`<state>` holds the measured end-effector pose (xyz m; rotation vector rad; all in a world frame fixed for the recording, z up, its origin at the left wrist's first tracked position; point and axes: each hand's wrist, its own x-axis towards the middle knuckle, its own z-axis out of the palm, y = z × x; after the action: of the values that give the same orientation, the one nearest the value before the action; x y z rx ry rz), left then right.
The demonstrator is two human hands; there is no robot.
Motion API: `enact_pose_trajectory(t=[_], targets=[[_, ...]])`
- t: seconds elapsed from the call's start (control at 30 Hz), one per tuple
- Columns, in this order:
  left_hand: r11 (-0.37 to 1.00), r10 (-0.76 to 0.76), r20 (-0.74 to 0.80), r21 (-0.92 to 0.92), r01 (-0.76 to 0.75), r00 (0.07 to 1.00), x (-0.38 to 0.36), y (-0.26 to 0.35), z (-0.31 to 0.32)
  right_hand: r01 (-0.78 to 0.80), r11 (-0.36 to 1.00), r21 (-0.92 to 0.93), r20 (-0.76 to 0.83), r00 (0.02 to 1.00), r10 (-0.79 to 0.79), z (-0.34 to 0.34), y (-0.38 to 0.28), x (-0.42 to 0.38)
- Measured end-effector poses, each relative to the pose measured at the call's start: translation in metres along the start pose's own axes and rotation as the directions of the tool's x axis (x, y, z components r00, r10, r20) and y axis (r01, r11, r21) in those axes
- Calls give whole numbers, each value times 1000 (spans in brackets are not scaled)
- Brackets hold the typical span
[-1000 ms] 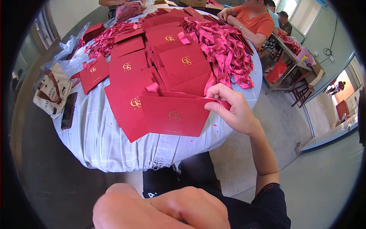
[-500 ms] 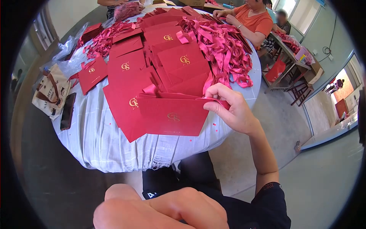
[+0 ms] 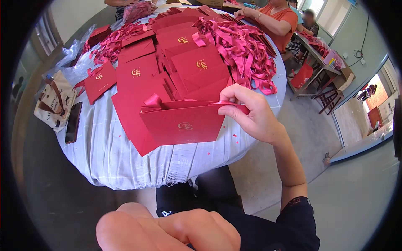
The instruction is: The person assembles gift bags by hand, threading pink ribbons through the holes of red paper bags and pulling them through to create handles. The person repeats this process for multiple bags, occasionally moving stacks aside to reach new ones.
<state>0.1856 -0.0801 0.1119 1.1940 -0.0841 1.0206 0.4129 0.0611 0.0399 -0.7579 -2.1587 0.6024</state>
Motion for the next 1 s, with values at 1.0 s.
enact_pose_trajectory(t=[1.0], targets=[[987,-145,-1,-71,144,989,6,4,-11,41,999,-17,4,999,-41,7,5,0]])
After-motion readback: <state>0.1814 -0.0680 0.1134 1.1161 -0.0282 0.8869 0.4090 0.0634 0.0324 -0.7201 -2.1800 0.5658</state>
